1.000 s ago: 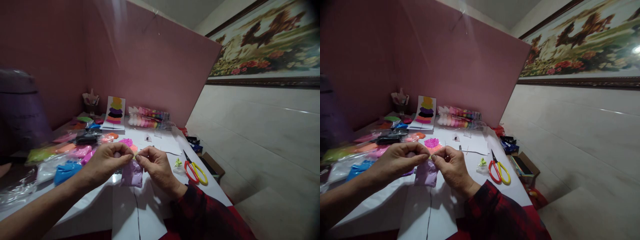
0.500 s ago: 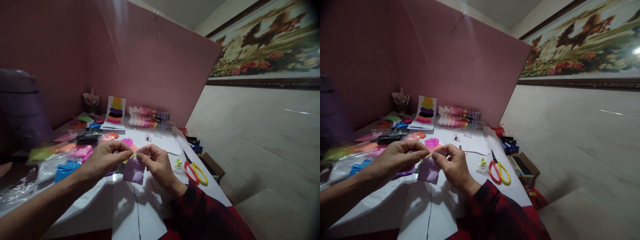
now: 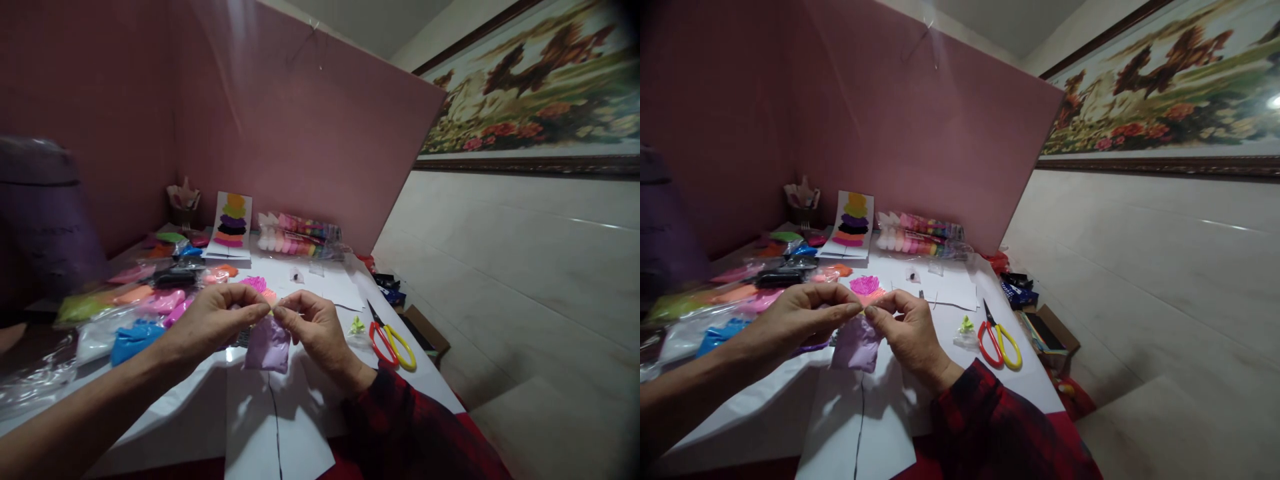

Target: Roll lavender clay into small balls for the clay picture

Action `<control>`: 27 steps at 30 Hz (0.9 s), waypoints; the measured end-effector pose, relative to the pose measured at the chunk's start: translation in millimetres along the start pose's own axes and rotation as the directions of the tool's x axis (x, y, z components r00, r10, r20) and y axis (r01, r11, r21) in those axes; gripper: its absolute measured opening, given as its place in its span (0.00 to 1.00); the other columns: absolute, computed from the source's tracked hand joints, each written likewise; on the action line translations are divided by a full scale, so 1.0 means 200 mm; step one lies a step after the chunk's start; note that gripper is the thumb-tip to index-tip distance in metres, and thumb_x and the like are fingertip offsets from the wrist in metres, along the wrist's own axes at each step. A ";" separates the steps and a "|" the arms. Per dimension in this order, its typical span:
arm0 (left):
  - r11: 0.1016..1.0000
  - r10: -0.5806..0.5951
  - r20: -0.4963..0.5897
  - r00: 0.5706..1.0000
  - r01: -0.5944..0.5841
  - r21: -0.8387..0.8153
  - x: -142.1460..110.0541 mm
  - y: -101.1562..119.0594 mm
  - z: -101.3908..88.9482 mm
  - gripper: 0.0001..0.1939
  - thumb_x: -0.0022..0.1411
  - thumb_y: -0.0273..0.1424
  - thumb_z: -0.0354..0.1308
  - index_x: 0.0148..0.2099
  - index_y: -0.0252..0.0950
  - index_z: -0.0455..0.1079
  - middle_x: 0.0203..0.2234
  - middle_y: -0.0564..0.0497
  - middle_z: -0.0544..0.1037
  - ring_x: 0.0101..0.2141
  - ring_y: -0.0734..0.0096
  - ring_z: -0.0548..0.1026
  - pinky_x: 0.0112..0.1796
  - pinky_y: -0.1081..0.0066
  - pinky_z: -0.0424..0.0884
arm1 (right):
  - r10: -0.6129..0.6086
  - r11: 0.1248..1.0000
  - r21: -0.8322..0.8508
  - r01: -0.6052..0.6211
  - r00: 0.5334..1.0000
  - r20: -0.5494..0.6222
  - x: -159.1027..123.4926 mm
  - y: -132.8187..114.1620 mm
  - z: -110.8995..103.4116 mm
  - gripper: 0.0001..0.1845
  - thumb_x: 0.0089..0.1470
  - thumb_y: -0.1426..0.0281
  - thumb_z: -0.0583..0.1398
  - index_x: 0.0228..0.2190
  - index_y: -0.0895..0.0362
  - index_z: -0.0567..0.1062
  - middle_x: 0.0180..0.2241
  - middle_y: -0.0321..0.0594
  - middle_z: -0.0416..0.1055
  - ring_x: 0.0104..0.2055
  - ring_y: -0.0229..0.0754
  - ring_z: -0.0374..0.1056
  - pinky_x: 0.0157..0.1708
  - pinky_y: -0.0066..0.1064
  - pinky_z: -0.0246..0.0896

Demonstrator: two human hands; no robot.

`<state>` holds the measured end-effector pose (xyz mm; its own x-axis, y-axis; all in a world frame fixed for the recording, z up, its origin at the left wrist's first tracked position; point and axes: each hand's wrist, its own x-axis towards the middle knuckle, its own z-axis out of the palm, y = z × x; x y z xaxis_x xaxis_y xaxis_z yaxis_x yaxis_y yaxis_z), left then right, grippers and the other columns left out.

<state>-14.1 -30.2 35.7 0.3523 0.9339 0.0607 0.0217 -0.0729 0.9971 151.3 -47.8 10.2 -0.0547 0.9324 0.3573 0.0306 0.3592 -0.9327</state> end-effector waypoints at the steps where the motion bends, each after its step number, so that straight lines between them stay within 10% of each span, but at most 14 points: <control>1: 1.000 0.007 -0.007 1.000 -0.008 -0.017 0.00 0.00 0.00 0.13 0.48 0.38 0.64 0.27 0.32 0.70 0.11 0.63 0.56 0.14 0.85 0.50 0.16 0.81 0.44 | 0.009 1.000 0.013 -0.009 1.000 0.006 0.00 0.00 0.00 0.12 0.45 0.63 0.66 0.25 0.59 0.73 0.22 0.32 0.66 0.20 0.30 0.57 0.18 0.23 0.52; 20: 1.000 -0.031 -0.016 0.999 0.031 -0.005 0.01 -0.01 0.00 0.15 0.45 0.40 0.66 0.29 0.33 0.73 0.16 0.56 0.68 0.16 0.79 0.61 0.19 0.78 0.54 | 0.015 0.999 0.030 -0.016 1.000 0.015 0.01 0.00 -0.01 0.12 0.45 0.63 0.65 0.24 0.60 0.73 0.21 0.33 0.66 0.19 0.29 0.56 0.16 0.23 0.51; 27: 0.975 0.162 -0.053 0.985 -0.152 0.161 0.03 -0.03 -0.03 0.11 0.49 0.37 0.63 0.26 0.33 0.72 0.17 0.56 0.67 0.19 0.77 0.62 0.20 0.76 0.56 | -0.273 0.950 -0.204 0.238 0.948 -0.164 -0.02 -0.02 -0.01 0.08 0.51 0.68 0.62 0.35 0.56 0.72 0.30 0.36 0.66 0.30 0.36 0.63 0.26 0.26 0.60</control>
<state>-17.1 -22.6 30.0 0.3006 0.9270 0.2242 0.1185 -0.2696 0.9556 153.3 -52.1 12.5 0.1032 0.7923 0.6014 0.2197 0.5715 -0.7906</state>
